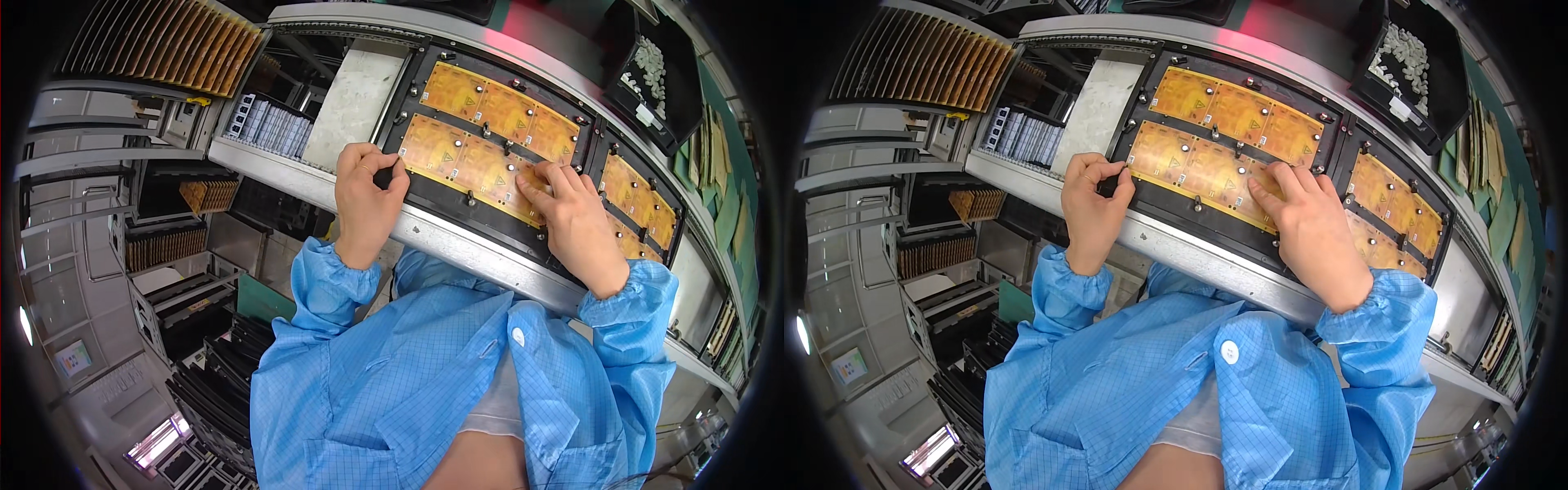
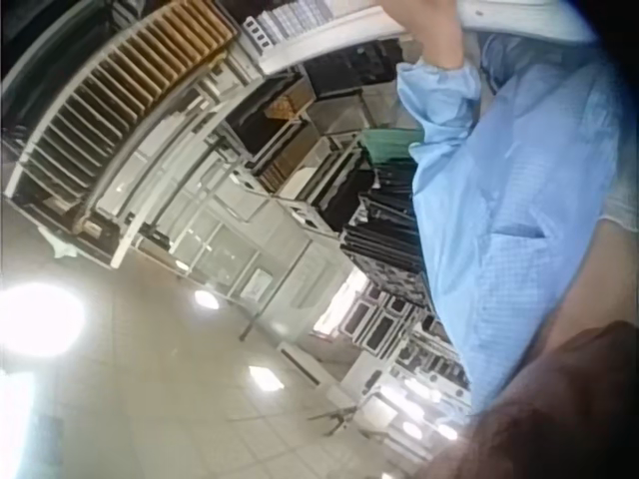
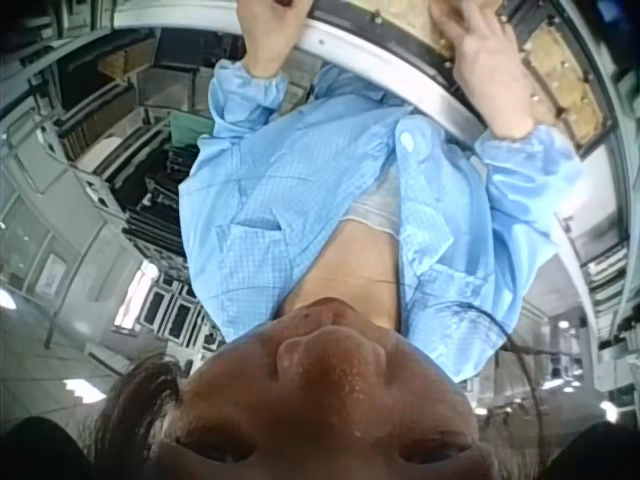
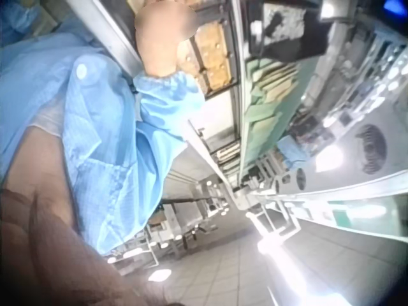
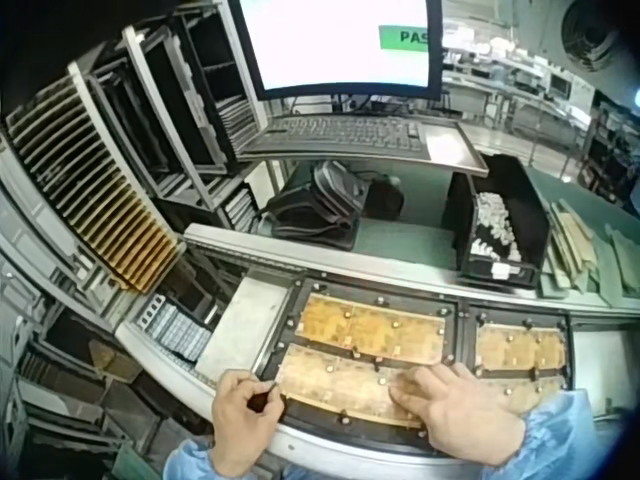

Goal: Assembling electronic components and panels at a manual assembly station on a production floor.

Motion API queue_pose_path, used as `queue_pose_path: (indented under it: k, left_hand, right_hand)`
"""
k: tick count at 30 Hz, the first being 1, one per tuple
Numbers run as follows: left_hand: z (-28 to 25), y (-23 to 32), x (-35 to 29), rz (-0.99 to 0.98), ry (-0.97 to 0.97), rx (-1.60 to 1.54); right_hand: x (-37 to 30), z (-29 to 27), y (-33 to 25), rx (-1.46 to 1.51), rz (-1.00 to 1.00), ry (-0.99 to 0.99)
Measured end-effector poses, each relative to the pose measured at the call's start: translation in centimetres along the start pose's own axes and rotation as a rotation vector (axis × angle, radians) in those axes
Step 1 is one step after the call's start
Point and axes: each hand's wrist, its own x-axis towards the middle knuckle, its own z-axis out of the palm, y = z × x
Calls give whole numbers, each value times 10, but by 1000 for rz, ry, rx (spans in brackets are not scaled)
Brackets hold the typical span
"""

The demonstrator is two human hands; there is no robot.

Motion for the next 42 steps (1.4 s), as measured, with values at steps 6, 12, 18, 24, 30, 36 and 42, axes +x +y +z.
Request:
queue_pose_path:
  k: [6, 12, 18, 24, 30, 36, 42]
  left_hand:
    - [-19, -12, 46, 150, -187, -27]
    - [-12, -36, 108, 632, -544, -58]
    - [2, -33, 108, 651, -542, -94]
    - [10, -20, 107, 577, -393, -64]
    - [21, -23, 124, 426, -372, 11]
    - [30, -33, 123, 516, -376, -141]
    - [24, -6, 137, 293, -525, -62]
  right_hand:
    - [-1, 2, -5, -72, 15, -4]
    - [-3, 6, -5, -87, 19, -1]
    - [-5, 9, -7, -72, 29, 34]
    - [-5, 7, -8, -60, 57, -9]
    - [-6, 8, -8, -48, 74, -11]
    - [-6, 10, -5, -24, 78, 4]
    - [-7, 10, -2, -25, 59, 6]
